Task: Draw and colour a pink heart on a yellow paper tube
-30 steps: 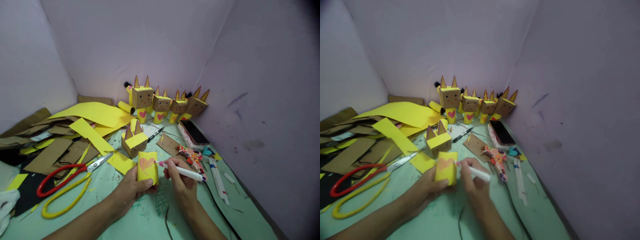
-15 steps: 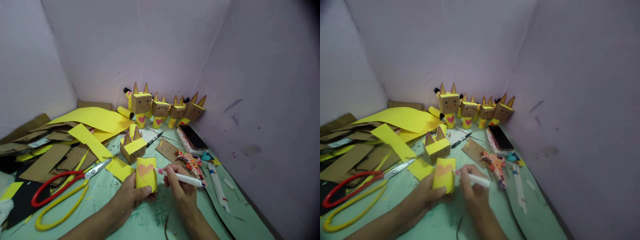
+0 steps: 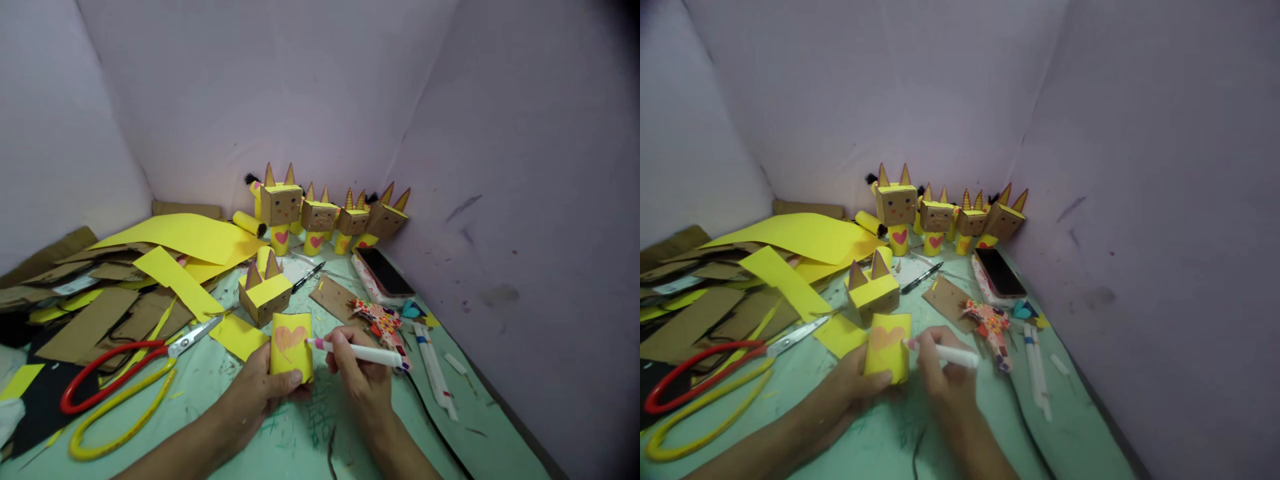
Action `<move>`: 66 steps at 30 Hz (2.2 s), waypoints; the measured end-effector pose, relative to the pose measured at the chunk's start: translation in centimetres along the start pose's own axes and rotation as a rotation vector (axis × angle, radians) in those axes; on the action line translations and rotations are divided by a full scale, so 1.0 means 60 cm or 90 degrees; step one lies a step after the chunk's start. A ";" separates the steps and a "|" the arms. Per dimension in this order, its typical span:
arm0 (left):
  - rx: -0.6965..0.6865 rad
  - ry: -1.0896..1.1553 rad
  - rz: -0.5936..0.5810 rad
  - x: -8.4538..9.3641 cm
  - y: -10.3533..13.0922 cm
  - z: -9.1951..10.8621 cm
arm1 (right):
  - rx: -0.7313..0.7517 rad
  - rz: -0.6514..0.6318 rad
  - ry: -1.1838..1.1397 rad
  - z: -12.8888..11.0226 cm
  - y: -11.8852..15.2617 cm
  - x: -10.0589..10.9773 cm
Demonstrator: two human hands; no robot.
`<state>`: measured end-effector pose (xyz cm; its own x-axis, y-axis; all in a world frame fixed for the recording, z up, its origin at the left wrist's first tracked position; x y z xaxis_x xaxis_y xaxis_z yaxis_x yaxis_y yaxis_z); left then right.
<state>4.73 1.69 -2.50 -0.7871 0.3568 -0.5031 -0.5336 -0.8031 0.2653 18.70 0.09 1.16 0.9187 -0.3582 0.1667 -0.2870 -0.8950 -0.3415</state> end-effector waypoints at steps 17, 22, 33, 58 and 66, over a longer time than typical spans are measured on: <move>0.001 -0.001 -0.016 -0.004 0.003 0.003 | 0.005 0.050 0.014 -0.010 0.003 0.007; 0.001 0.006 -0.014 -0.005 0.003 0.003 | 0.007 0.018 0.012 -0.007 0.001 0.002; 0.003 0.009 -0.013 -0.005 0.002 0.004 | 0.006 0.025 0.011 -0.007 0.000 0.001; 0.003 0.021 0.002 -0.003 0.004 0.003 | -0.014 0.038 0.013 -0.010 0.001 -0.001; -0.018 0.025 -0.004 0.006 -0.010 -0.010 | 0.014 0.041 0.024 -0.008 0.002 -0.003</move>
<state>4.95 2.04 -3.33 -0.7708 0.3432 -0.5367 -0.5288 -0.8146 0.2384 18.36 -0.05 1.55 0.8875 -0.4254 0.1773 -0.3393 -0.8635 -0.3732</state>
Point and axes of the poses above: each hand's wrist, its own y-axis away from the middle knuckle, its own x-axis out of the back of the hand, z = x × y, the point moved 5 cm from there along -y, towards the middle knuckle
